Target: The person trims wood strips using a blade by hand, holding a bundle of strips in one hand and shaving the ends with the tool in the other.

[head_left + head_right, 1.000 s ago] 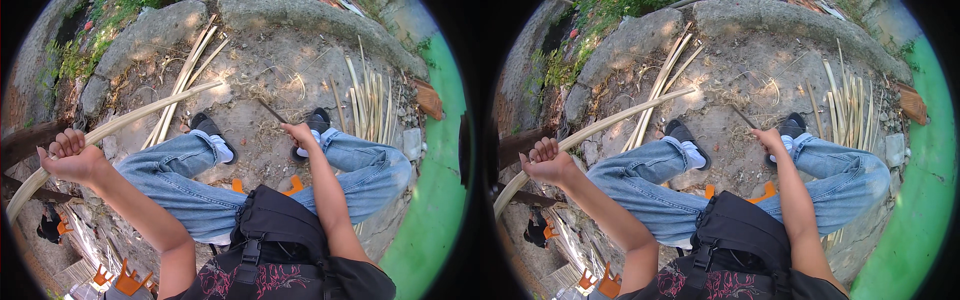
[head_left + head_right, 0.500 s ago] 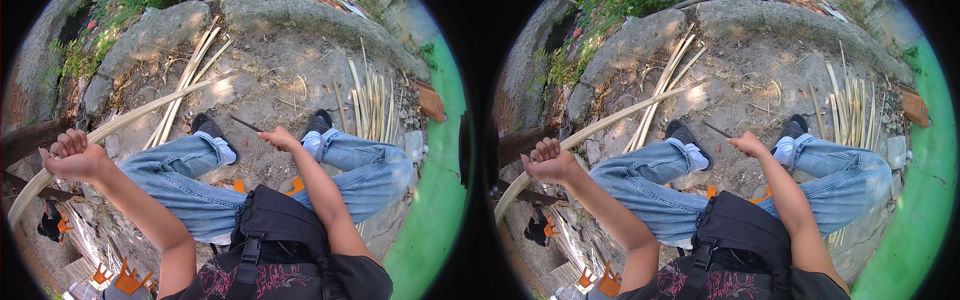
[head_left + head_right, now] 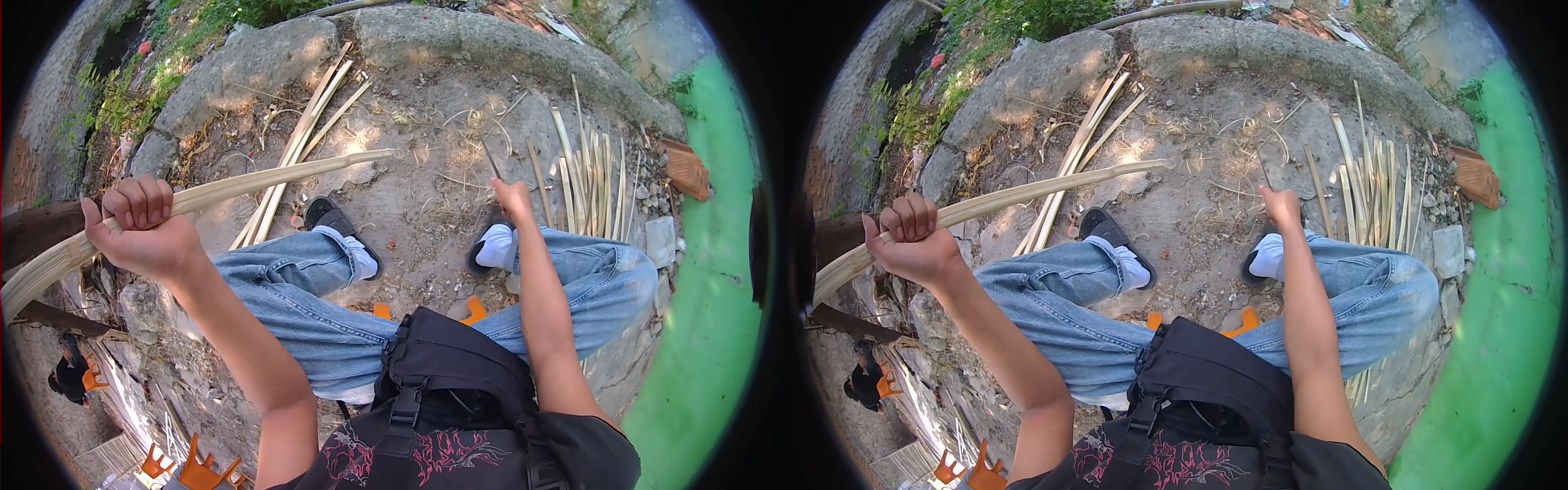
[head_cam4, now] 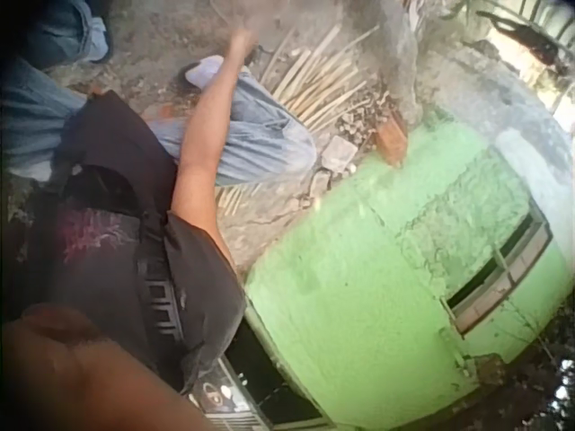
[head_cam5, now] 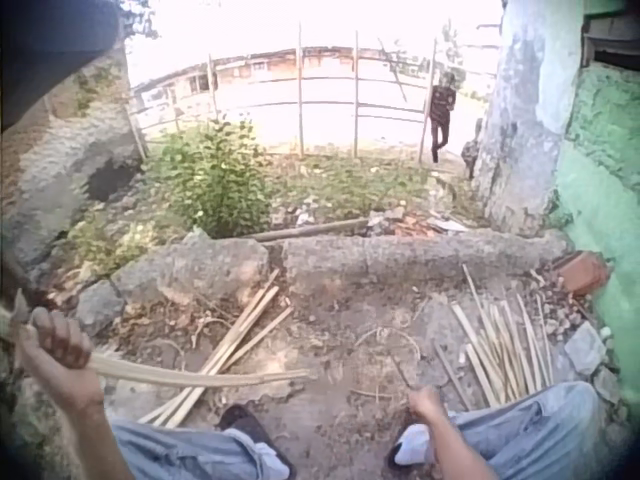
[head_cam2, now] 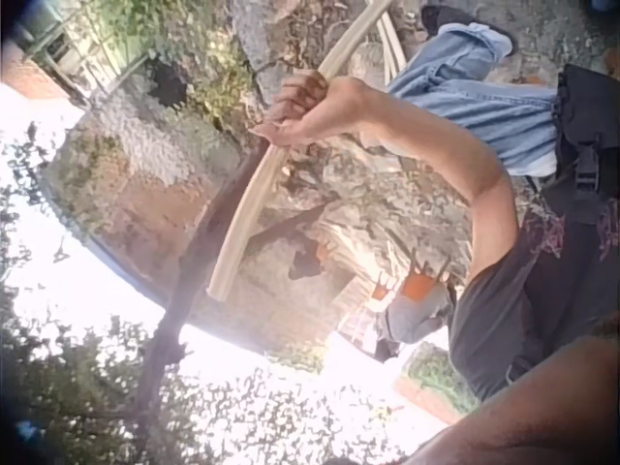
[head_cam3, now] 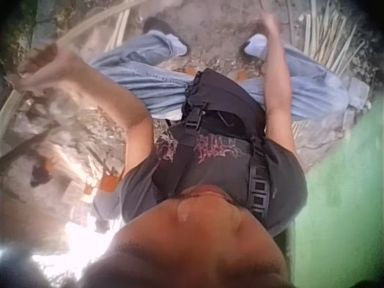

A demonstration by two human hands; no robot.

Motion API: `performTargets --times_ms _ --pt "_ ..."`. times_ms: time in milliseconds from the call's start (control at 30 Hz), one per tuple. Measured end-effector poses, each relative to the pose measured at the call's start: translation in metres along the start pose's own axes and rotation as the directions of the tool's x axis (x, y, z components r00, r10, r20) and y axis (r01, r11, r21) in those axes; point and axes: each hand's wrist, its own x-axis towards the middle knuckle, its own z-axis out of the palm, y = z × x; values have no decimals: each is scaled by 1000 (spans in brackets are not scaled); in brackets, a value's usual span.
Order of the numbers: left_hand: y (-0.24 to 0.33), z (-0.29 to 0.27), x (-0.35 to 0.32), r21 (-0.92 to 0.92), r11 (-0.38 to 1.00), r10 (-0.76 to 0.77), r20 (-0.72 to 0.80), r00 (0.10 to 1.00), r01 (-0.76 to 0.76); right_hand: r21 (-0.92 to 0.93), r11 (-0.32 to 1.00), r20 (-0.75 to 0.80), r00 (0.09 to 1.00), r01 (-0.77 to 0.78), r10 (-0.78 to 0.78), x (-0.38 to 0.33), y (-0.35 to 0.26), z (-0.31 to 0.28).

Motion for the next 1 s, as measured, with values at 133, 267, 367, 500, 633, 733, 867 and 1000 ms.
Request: performTargets --times_ms 133,267,367,500,633,733,867,1000 --pt "-29 20 -18 -92 991 -90 89 992 98 -341 901 -33 954 269 -297 -14 -11 -20" --pt "-55 20 -21 -40 993 -102 153 983 109 -62 971 293 934 230 -203 -92 -43 1" --pt "-56 18 -17 -21 995 -90 117 989 93 175 979 407 898 105 -169 -111 -31 38" --pt "-57 25 -19 0 995 -102 33 994 102 103 989 418 898 105 -139 -70 31 89" --pt "-57 20 -15 -10 996 -92 33 995 93 -158 967 287 946 200 -148 -49 72 87" --pt "-48 20 -11 -41 994 -95 32 995 97 -256 930 215 953 266 -213 -54 48 75" --pt "-8 13 -2 -54 997 -60 17 998 61 -224 938 254 945 266 -207 -103 1 58" --pt "11 -7 7 -49 998 -36 -57 998 33 -54 951 334 903 303 -269 -145 -13 48"
